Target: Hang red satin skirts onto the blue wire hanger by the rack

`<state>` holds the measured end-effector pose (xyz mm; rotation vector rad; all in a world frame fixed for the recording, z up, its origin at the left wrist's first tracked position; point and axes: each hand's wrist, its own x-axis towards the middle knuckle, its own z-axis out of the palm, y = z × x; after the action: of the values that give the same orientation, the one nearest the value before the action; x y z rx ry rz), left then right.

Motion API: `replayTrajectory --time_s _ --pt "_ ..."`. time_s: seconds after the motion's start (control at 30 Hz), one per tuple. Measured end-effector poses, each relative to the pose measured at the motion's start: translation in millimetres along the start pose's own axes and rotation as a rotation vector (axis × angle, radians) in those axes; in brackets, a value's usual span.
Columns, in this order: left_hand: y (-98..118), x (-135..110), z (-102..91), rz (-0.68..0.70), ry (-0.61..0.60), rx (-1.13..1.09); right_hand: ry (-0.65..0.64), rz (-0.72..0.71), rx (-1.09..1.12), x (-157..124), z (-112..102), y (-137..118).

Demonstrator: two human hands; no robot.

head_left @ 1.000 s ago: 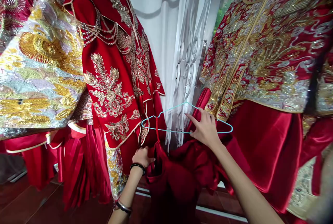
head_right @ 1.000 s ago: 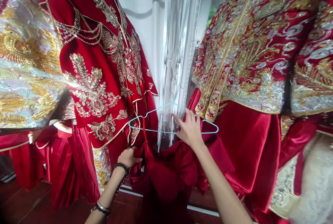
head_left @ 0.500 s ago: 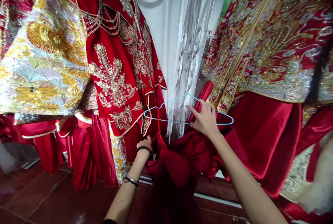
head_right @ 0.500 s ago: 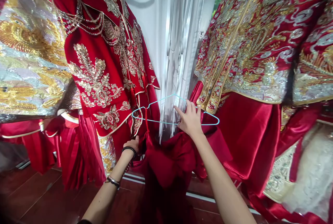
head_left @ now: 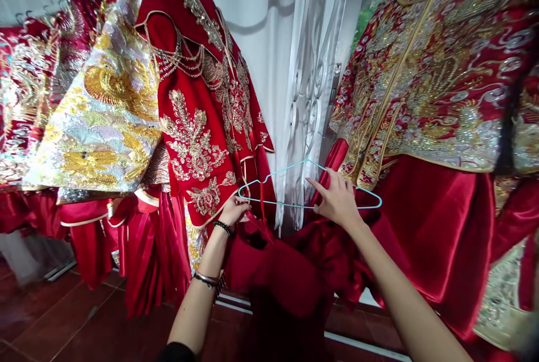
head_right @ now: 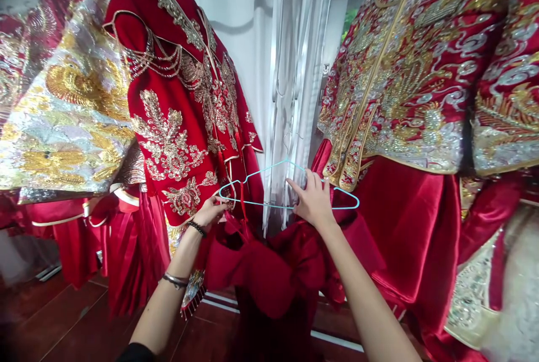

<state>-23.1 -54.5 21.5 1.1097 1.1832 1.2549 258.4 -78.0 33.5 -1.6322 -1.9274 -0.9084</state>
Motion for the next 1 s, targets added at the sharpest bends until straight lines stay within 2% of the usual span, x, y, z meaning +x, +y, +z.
replayTrajectory --time_s 0.2,0.37,0.67,0.73,0.9,1.0 --pt "8 -13 4.9 -0.053 0.009 -0.263 0.001 -0.023 0.015 0 -1 3" --pt "13 -15 6.5 0.045 0.232 -0.474 -0.023 -0.026 0.031 1 -2 8" --pt "18 -5 8.5 0.153 0.451 -0.499 -0.087 -0.043 0.100 1 -5 15" --pt "21 -4 12.6 0.205 0.414 -0.450 -0.092 -0.056 0.111 0 -5 16" --pt "36 -3 29.9 0.303 0.196 -0.290 -0.082 -0.062 0.096 -1 -3 15" --pt "44 1 38.7 0.322 0.106 -0.171 -0.081 -0.055 0.080 -2 -4 12"
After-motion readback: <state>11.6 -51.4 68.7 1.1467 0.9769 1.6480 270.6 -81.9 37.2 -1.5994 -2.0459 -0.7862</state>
